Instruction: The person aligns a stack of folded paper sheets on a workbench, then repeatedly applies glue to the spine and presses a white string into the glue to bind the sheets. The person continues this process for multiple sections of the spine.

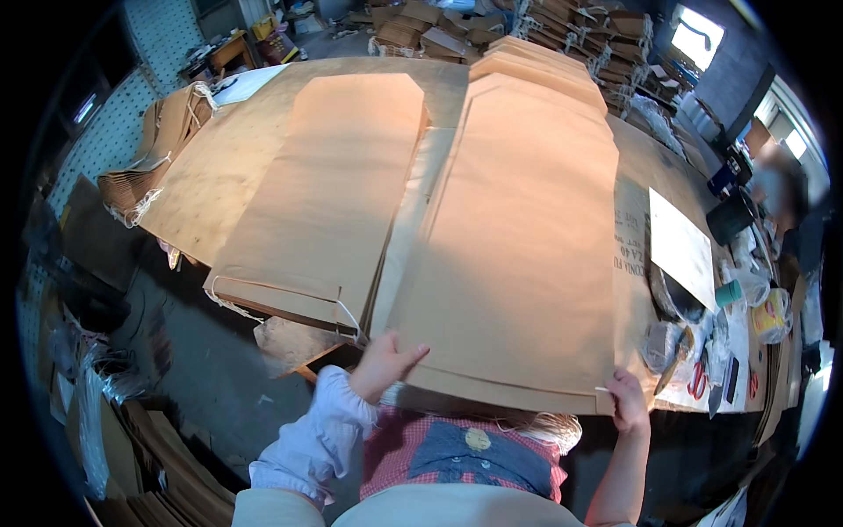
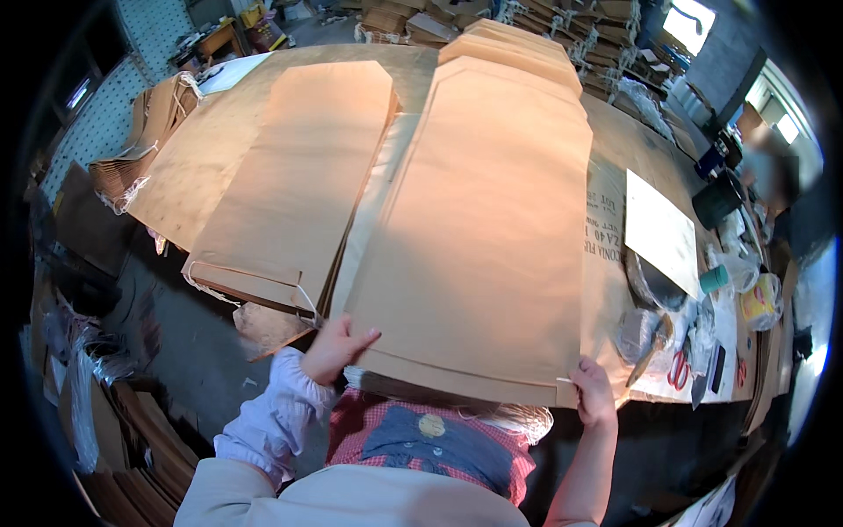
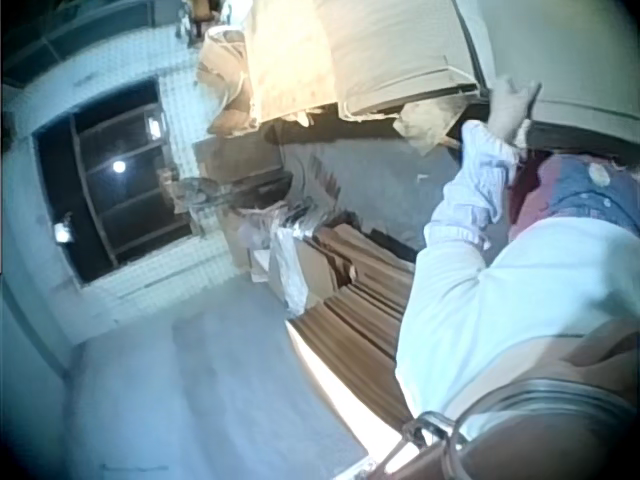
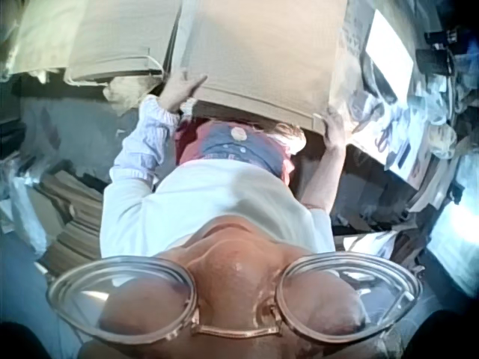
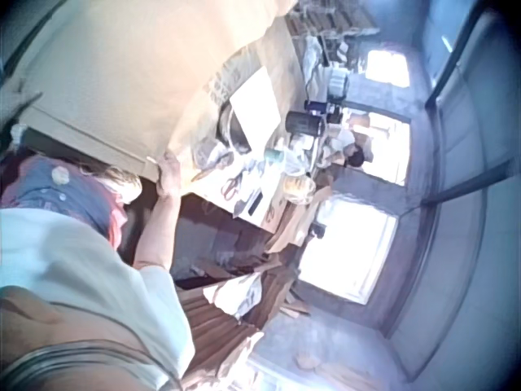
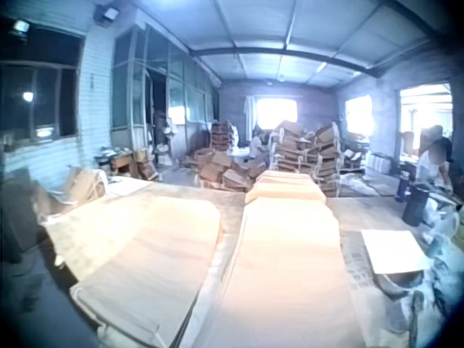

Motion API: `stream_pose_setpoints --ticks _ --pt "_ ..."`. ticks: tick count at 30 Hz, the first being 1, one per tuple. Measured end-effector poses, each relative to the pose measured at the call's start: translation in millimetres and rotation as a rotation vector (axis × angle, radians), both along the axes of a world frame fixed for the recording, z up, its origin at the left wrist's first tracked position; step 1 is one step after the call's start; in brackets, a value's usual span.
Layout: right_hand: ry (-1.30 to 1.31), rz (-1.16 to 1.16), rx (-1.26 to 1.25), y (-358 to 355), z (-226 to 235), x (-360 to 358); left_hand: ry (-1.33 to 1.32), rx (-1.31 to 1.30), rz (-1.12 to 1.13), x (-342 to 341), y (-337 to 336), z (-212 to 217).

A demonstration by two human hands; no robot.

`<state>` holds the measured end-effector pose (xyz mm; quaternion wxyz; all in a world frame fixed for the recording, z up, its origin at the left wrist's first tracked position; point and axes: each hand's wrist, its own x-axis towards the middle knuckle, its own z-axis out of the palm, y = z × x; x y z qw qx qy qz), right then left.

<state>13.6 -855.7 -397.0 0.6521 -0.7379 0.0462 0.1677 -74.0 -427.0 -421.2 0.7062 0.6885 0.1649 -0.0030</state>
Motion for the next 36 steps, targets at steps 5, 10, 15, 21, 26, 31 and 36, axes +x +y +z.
stream_pose_setpoints --ticks 5,10,15,21,26,31,36 --pt "-0.387 0.058 -0.698 84 -7 -10 -0.227 0.994 0.219 -23 17 34" --pt "-0.374 0.317 -0.064 232 -28 15 -0.082 0.906 0.686 -49 171 51" --pt "0.157 0.432 0.274 389 2 25 -0.079 1.064 0.683 -42 372 44" --pt "0.072 0.563 0.210 412 8 -6 0.438 1.275 0.651 -61 461 17" --pt "-0.132 1.264 -0.102 206 60 -8 -0.326 1.659 0.640 -14 281 46" --pt "-0.551 0.128 -1.121 -13 65 8 -0.673 1.271 -0.122 -14 59 53" --pt "-0.521 0.271 -1.620 -95 53 12 -0.668 1.209 -0.525 34 -64 35"
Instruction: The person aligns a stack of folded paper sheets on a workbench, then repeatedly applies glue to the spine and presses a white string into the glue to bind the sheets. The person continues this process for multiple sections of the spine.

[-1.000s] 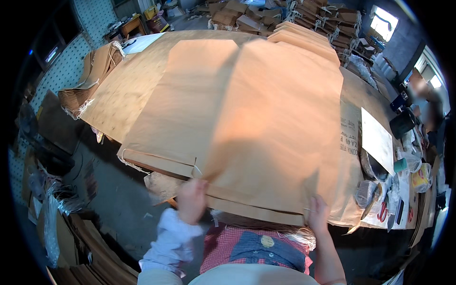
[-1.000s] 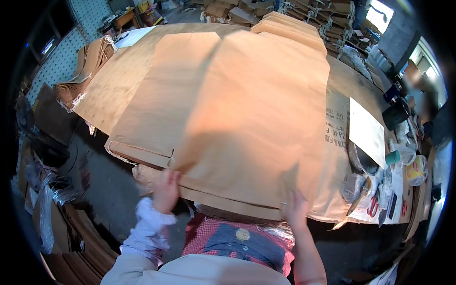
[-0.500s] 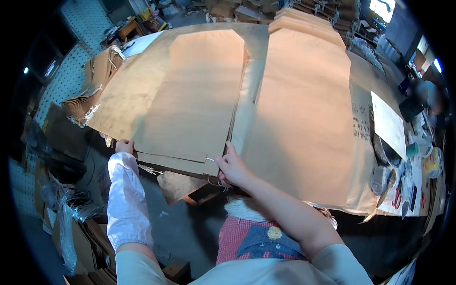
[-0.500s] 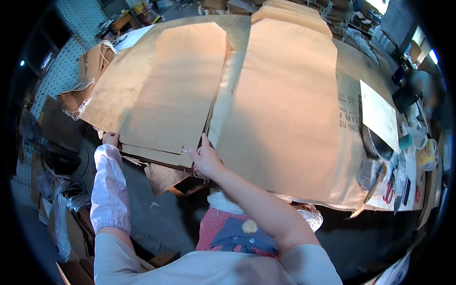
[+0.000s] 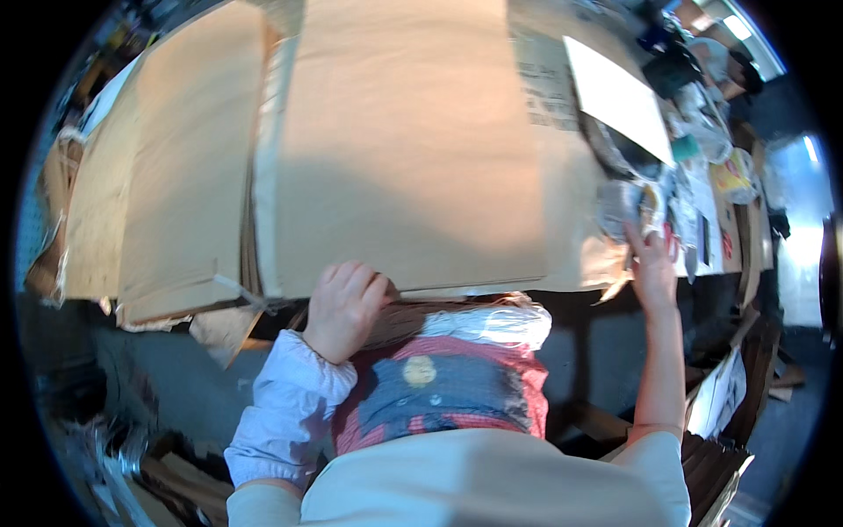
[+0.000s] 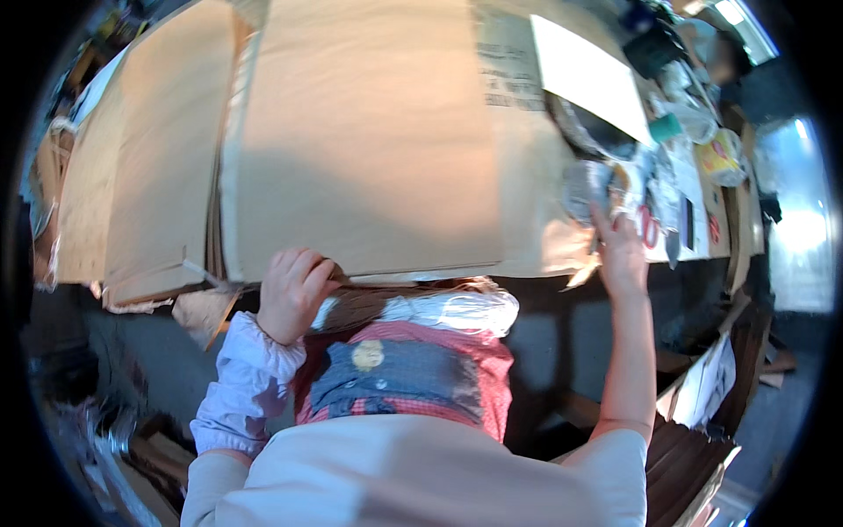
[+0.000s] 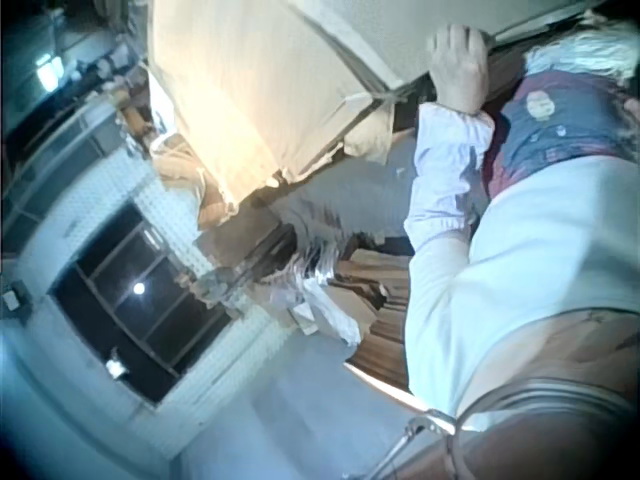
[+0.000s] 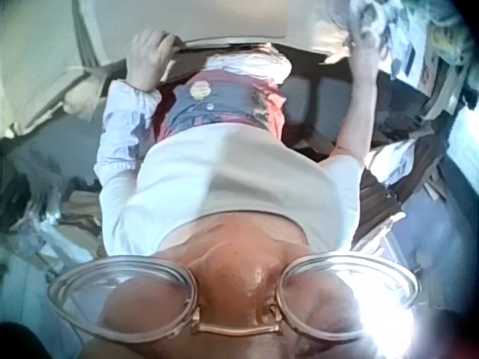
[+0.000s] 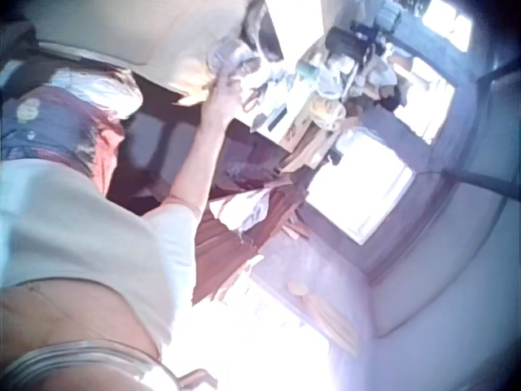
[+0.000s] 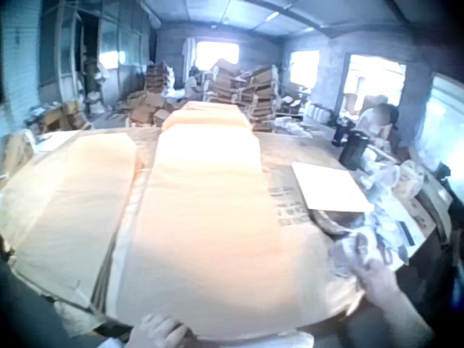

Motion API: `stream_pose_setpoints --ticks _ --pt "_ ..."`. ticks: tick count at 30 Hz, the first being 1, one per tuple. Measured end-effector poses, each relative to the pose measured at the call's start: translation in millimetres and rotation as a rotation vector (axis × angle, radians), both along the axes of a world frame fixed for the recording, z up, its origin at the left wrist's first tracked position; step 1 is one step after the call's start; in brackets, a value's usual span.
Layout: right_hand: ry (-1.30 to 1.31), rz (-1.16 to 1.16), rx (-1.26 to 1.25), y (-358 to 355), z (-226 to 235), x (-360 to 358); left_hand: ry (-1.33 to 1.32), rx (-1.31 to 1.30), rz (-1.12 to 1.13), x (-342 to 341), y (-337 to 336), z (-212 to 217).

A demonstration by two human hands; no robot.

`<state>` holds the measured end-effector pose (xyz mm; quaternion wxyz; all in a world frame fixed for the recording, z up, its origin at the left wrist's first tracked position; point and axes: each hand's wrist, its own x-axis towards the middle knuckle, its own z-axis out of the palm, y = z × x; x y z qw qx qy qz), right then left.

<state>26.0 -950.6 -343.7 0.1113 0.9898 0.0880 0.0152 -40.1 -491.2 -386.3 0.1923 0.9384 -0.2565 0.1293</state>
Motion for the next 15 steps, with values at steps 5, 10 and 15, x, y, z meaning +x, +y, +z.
stream_pose_setpoints --ticks 5,10,15 --pt "-0.463 0.294 0.065 -22 20 19 0.172 -0.048 0.016 19 -1 1" --pt "-0.458 -0.321 1.162 -34 41 107 0.112 -0.030 0.200 8 -8 2" --pt "-0.393 -0.512 1.041 -63 -5 168 0.023 -0.060 0.028 -41 -26 -19"
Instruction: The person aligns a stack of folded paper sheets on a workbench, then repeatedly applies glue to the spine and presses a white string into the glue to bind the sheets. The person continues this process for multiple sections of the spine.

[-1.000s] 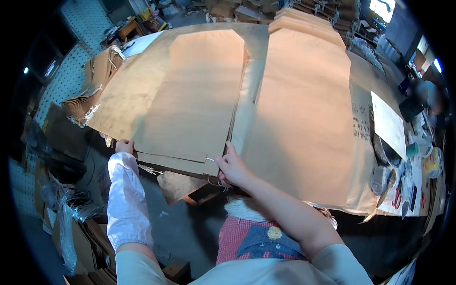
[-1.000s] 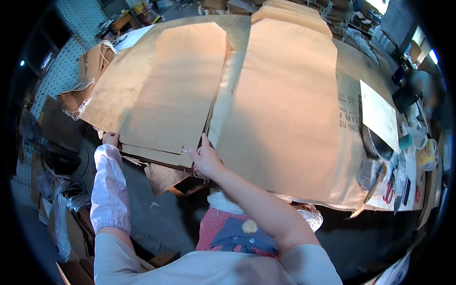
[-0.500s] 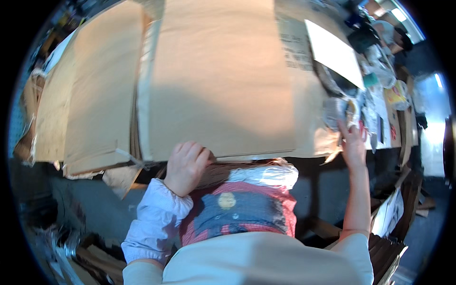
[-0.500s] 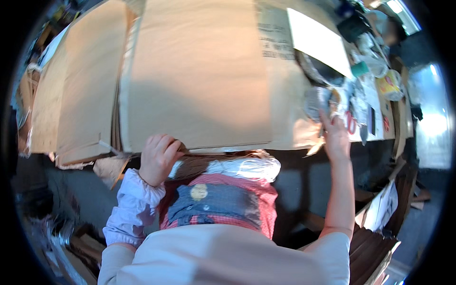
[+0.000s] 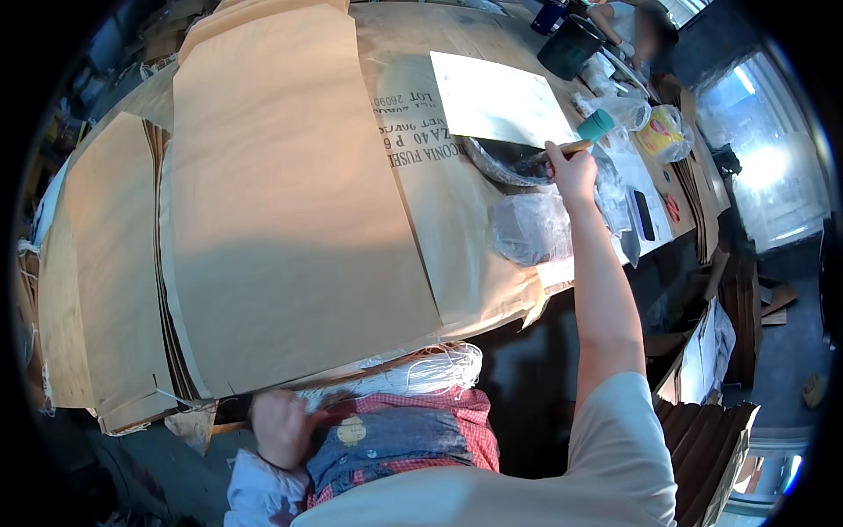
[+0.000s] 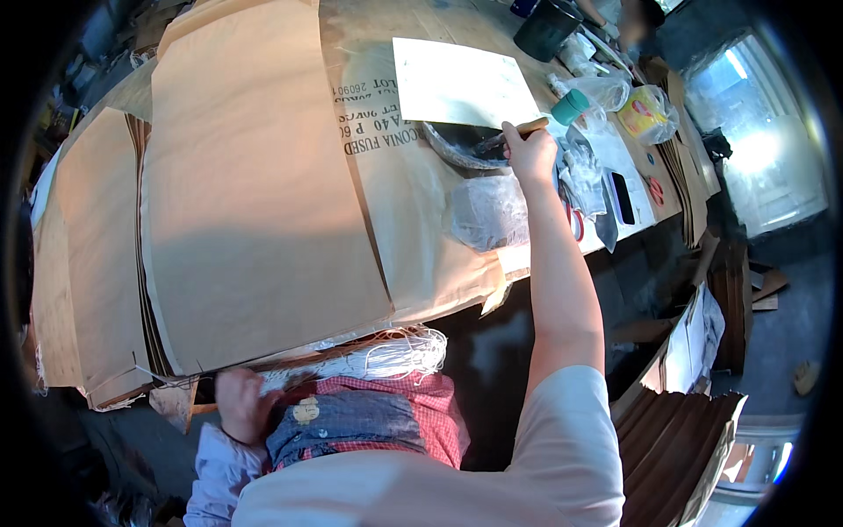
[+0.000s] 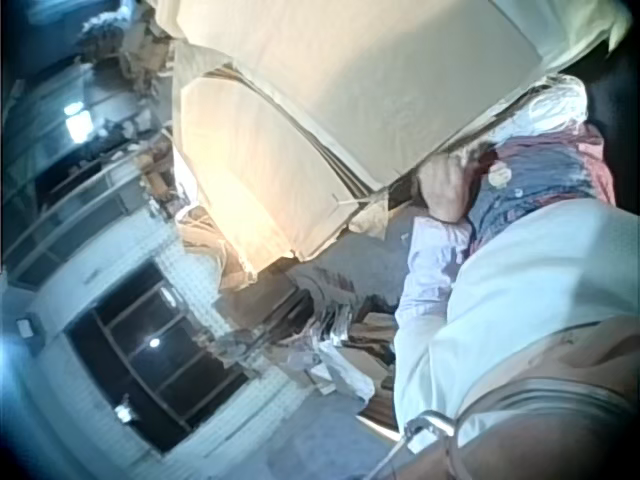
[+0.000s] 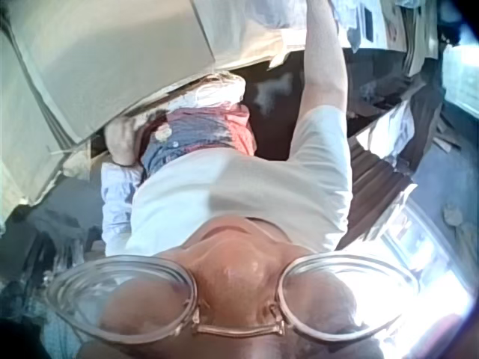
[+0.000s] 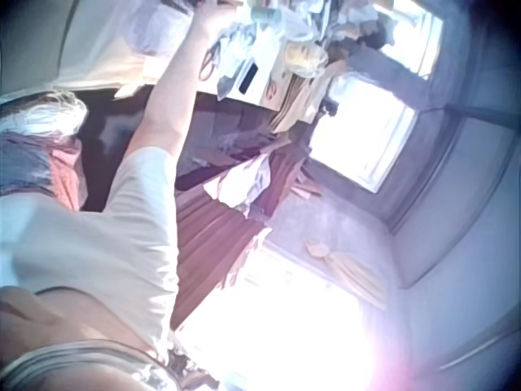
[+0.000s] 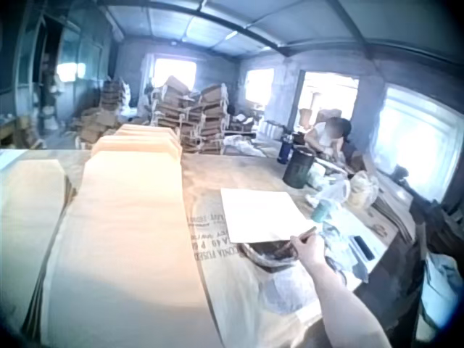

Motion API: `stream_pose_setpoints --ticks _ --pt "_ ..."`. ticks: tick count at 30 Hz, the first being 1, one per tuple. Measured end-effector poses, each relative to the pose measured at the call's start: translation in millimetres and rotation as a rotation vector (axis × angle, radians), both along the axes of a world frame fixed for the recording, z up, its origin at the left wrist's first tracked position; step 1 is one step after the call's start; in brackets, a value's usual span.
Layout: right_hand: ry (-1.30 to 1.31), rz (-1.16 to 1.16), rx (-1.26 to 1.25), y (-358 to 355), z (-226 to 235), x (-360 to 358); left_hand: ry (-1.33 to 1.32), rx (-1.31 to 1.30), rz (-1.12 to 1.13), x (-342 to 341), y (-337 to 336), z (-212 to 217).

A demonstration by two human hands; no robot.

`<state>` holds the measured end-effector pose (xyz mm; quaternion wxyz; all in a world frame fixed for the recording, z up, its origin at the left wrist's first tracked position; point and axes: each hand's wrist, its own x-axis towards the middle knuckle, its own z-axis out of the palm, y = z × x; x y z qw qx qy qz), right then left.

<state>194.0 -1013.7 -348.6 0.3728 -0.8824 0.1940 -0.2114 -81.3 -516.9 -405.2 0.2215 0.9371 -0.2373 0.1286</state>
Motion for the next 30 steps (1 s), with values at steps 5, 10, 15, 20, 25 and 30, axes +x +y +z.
stream_pose_setpoints --ticks 5,10,15,20,25,30 --pt "-0.090 -0.012 0.037 13 36 -12 0.387 0.121 0.046 -24 13 -53" --pt "0.054 0.009 0.004 -3 25 -2 0.360 -0.039 0.032 -22 14 -58" --pt "0.092 -0.060 -0.540 -1 74 9 0.338 -0.197 0.115 -24 11 -28" --pt "-0.286 0.130 0.212 106 88 -85 0.396 -0.126 0.221 -39 35 -2" --pt "-0.089 0.755 0.399 258 32 -199 0.083 0.256 0.218 -26 75 23" --pt "-0.093 1.255 0.096 355 21 -191 0.036 0.228 0.310 -26 82 32"
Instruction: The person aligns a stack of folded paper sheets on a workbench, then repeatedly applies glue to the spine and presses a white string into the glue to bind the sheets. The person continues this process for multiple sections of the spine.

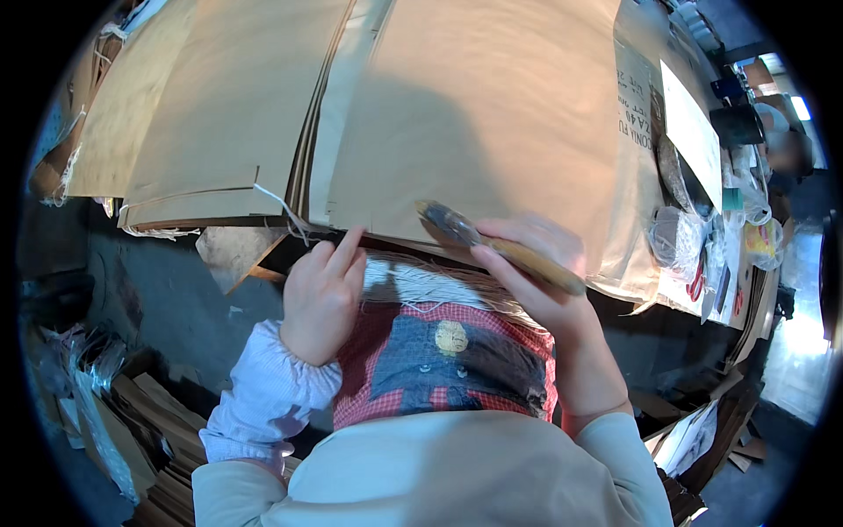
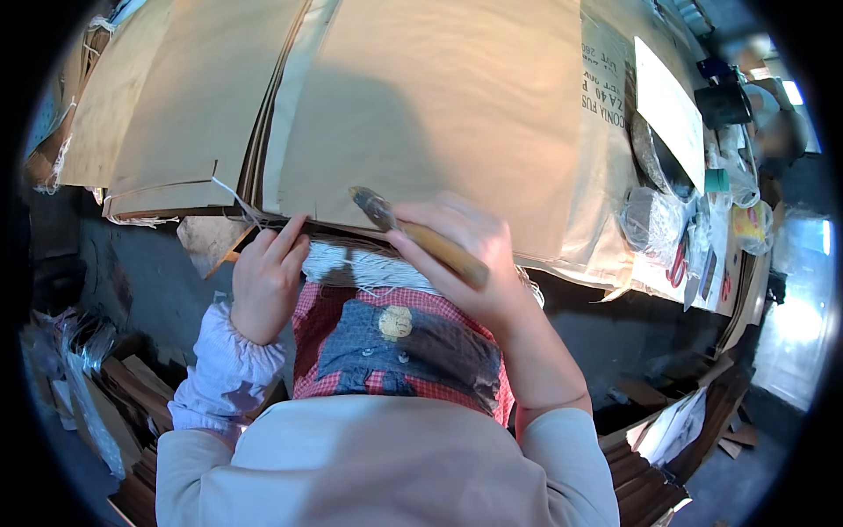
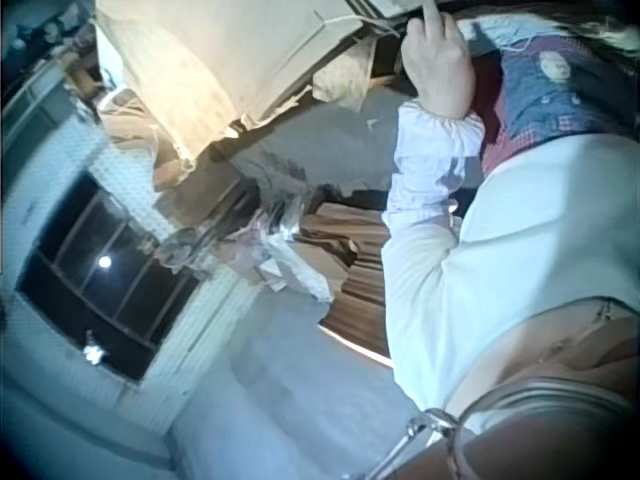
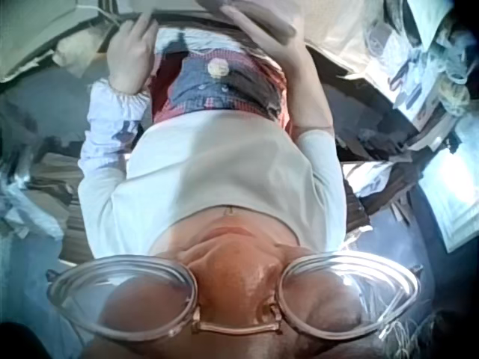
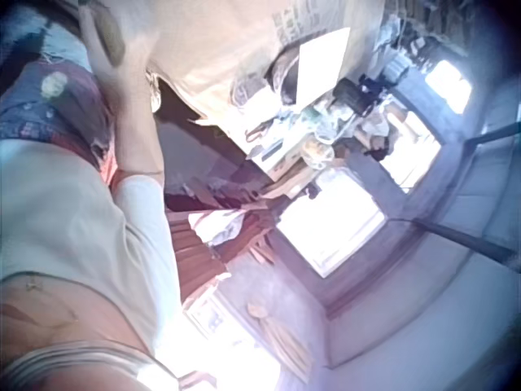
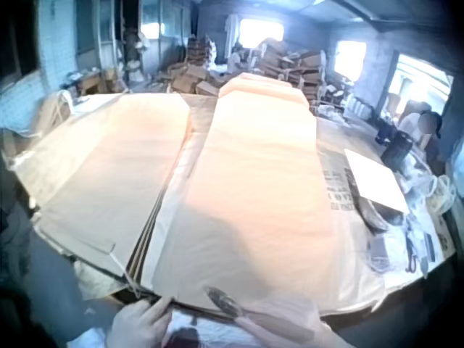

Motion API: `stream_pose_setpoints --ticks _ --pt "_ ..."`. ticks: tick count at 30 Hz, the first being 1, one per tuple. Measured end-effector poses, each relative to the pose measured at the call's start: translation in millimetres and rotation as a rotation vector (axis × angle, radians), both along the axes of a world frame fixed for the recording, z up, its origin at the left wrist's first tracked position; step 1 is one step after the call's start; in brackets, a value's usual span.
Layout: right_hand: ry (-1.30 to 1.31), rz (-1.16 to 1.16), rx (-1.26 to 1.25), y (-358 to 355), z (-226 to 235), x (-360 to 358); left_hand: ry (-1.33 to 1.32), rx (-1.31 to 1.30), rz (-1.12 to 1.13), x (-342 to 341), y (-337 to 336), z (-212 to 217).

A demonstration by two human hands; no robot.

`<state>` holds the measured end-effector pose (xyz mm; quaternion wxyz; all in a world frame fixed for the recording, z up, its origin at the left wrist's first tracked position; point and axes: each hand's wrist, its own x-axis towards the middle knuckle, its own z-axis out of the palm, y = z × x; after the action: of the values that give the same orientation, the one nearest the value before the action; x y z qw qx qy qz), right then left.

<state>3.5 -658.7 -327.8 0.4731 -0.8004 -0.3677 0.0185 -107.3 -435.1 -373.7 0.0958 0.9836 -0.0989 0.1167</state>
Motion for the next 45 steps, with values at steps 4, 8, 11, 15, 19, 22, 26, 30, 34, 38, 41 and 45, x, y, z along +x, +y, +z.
stream_pose_setpoints --ticks 4,8,11,15,19,22,26,30,34,38,41,45 --pt "-0.017 0.019 -0.087 16 -10 8 0.092 0.054 -0.023 13 -9 -9" --pt "0.035 -0.037 -0.119 13 -3 5 0.084 0.061 0.000 14 -12 -16" --pt "0.086 -0.003 -0.082 27 -4 0 0.095 0.083 -0.006 14 -12 -18" --pt "0.388 -0.205 0.006 11 -18 0 0.115 0.075 -0.004 15 -15 -20" --pt "0.333 -0.495 -0.161 -53 -10 8 0.166 0.026 0.022 13 -14 -18" --pt "0.169 -0.589 -0.282 -90 -10 11 0.130 0.046 0.024 13 -16 -17" --pt "-0.057 -0.667 -0.446 -107 -20 20 0.142 0.035 0.038 16 -21 -18" --pt "0.179 -0.651 0.067 -138 -9 24 0.199 -0.012 0.037 17 -21 -14" --pt "0.037 -0.862 0.470 -222 2 24 0.176 -0.220 0.008 13 -12 -10" --pt "-0.518 -0.853 -0.814 -309 -39 26 0.562 -0.752 0.223 6 -11 25" --pt "-0.300 -0.728 -0.531 -249 -28 -7 0.554 -0.846 -0.096 0 -18 72" --pt "0.290 -0.017 -0.140 -122 -61 -84 0.436 -1.050 -0.108 -7 -34 95"
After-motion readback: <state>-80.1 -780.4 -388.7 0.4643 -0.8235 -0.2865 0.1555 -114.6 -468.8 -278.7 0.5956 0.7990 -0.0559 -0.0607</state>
